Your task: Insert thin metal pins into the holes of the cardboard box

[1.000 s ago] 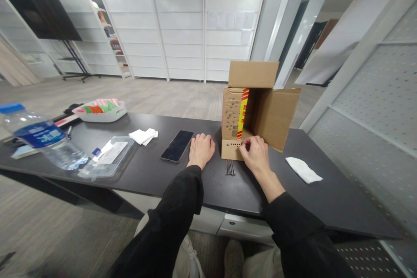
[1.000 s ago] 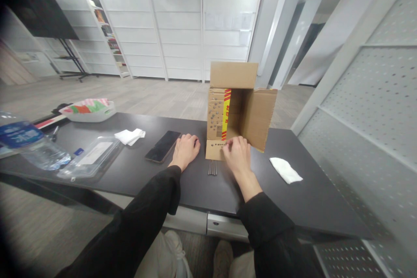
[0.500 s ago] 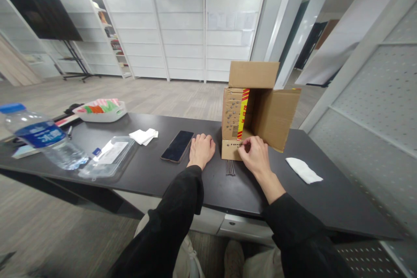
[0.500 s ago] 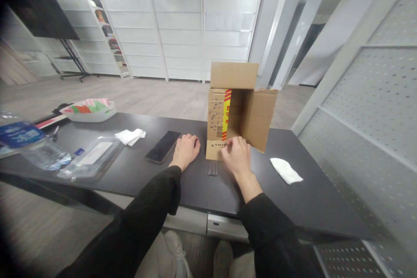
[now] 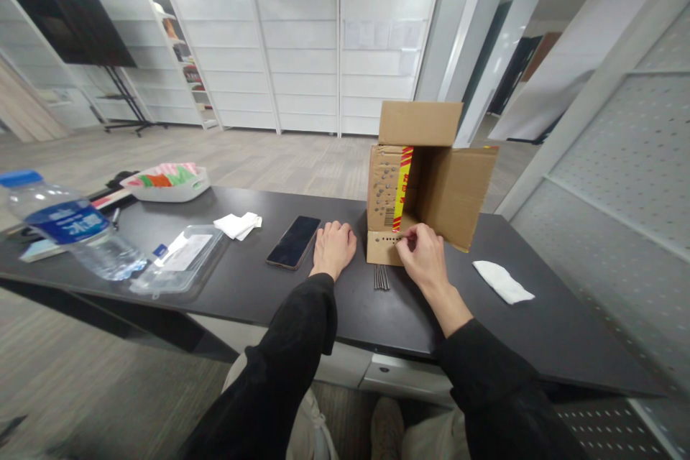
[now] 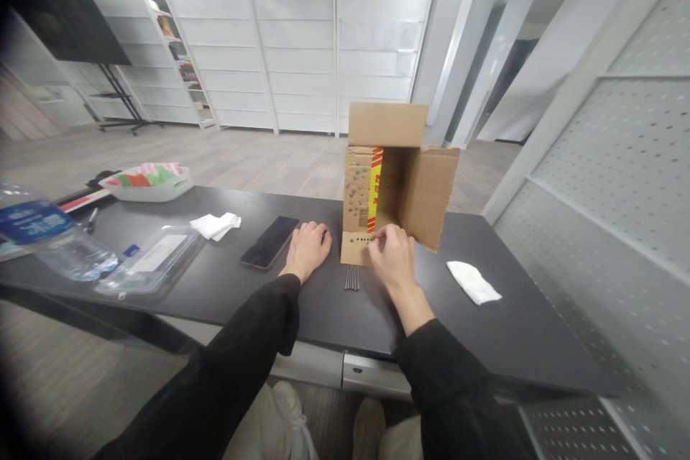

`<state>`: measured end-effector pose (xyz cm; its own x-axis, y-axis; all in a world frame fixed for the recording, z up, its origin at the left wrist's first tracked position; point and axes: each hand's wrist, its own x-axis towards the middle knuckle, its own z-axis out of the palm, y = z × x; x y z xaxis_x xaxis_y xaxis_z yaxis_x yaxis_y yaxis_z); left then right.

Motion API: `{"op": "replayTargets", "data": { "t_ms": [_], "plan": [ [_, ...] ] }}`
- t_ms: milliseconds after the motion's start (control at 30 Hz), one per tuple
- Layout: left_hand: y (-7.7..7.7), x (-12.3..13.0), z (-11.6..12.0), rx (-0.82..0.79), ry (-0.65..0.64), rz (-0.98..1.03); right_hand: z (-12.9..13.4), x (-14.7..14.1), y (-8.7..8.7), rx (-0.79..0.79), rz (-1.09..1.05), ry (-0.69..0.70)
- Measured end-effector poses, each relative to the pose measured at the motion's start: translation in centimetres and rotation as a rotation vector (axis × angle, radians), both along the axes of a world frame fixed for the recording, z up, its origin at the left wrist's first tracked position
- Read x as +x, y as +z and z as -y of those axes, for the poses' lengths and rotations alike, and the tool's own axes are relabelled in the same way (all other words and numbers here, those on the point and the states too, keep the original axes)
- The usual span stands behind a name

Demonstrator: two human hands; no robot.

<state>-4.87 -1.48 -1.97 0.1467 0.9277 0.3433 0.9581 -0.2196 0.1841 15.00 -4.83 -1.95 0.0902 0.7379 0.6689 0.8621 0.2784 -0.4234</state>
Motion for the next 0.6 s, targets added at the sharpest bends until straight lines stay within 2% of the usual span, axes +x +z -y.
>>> {"op": "replayTargets", "data": {
  "t_ms": [300, 600],
  "plan": [
    [0.15, 0.08, -0.04, -0.005, 0.010, -0.013, 0.07, 0.01, 0.06, 0.145, -0.062, 0.008],
    [0.16, 0.05, 0.07, -0.011, 0.009, -0.009, 0.10, -0.05, 0.16, 0.162, -0.027, 0.057]
  ]
}}
